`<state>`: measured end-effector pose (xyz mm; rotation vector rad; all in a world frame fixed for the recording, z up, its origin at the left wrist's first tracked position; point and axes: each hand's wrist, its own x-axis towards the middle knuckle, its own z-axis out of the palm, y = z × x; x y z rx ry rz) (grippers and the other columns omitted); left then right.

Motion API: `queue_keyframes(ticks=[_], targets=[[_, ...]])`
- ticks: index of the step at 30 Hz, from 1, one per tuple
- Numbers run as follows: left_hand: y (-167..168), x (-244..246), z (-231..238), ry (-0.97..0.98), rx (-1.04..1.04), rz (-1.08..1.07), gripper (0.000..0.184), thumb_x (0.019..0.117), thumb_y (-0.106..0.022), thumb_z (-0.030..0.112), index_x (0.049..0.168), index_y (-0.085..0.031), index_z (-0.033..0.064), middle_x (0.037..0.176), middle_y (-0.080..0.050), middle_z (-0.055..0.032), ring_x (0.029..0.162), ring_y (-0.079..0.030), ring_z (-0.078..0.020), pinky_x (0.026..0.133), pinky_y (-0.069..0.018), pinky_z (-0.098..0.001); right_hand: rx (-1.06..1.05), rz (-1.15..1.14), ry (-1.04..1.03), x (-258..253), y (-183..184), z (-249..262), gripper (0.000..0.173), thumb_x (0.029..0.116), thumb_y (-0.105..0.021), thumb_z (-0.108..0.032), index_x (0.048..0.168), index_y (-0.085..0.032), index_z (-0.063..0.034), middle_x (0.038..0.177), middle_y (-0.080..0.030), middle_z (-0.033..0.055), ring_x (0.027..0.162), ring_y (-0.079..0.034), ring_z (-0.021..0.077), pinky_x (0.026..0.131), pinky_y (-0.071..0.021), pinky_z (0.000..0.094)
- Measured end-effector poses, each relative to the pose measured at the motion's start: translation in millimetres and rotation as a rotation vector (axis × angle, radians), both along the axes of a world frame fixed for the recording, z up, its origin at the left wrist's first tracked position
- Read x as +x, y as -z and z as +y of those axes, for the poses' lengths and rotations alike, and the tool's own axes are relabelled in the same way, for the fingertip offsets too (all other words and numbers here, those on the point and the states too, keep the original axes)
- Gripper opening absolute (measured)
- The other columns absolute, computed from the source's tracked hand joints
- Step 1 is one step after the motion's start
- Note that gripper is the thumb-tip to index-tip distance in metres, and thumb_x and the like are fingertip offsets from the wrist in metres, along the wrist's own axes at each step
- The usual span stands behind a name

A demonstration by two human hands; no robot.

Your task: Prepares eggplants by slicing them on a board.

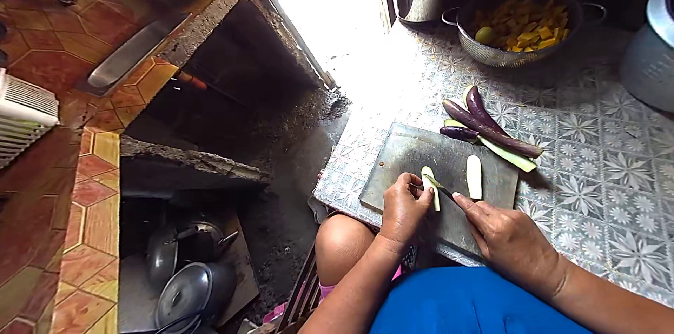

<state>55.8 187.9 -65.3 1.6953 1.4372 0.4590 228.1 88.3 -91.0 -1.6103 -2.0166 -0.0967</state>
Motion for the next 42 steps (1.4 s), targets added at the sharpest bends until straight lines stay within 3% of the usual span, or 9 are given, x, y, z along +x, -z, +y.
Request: queue_keyframes(ticks=[4,19,29,35,42], targets=[[1.1,-0.3,1.2,0.006,0.011,0.007,0.023,0.0917,-0.073,0.019,0.107,-0.065,0.0028,0.074,-0.067,0.0003,0.062,-0.064,-0.0064,0.064,-0.0555,-0.025,0.049,-0.027,0.018,-4.4,-2.2,1.6,0.042,0.0874,-0.05,-0.005,0.121,-0.075,-0.0013,0.064,-0.061,0.0084,0.046,-0.056,0.0222,0.04,-0.0421,0.0335],[9.9,-2.8,1.8,0.052,0.115,0.011,0.023,0.0904,-0.072,0.02,0.102,-0.068,0.0012,0.076,-0.068,-0.0016,0.066,-0.064,-0.007,0.067,-0.054,-0.0244,-0.033,-0.084,-0.008,-16.5,2.0,19.9,0.037,0.087,-0.054,-0.002,0.117,-0.074,0.0041,0.066,-0.063,0.0119,0.048,-0.061,0.0251,0.041,-0.0467,0.0352],[11.9,-7.6,-2.7,0.034,0.155,-0.015,0.021,0.0904,-0.07,0.017,0.102,-0.068,0.0003,0.075,-0.067,-0.0016,0.065,-0.061,-0.0053,0.066,-0.052,-0.0221,-0.082,-0.04,-0.003,-7.2,0.7,6.7,0.04,0.0844,-0.054,-0.006,0.118,-0.073,0.0045,0.069,-0.067,0.0128,0.049,-0.063,0.0261,0.042,-0.0493,0.0376],[13.4,-5.3,-3.4,0.052,0.178,0.003,0.02,0.0901,-0.07,0.018,0.101,-0.068,0.0009,0.075,-0.067,-0.0021,0.066,-0.063,-0.0066,0.067,-0.0526,-0.0233,-0.104,-0.019,0.014,-17.1,-3.3,25.4,0.04,0.0849,-0.056,-0.003,0.121,-0.073,0.0034,0.073,-0.068,0.0138,0.053,-0.065,0.0279,0.045,-0.0504,0.04],[14.7,-5.8,-1.9,0.038,0.175,-0.018,0.019,0.0897,-0.07,0.017,0.1,-0.068,0.0018,0.074,-0.067,-0.0009,0.065,-0.062,-0.0044,0.065,-0.0519,-0.0209,0.004,-0.014,-0.054,-3.5,-17.9,8.8,0.04,0.0895,-0.05,-0.005,0.121,-0.074,0.0013,0.065,-0.062,0.0081,0.048,-0.057,0.0207,0.042,-0.0437,0.0323]])
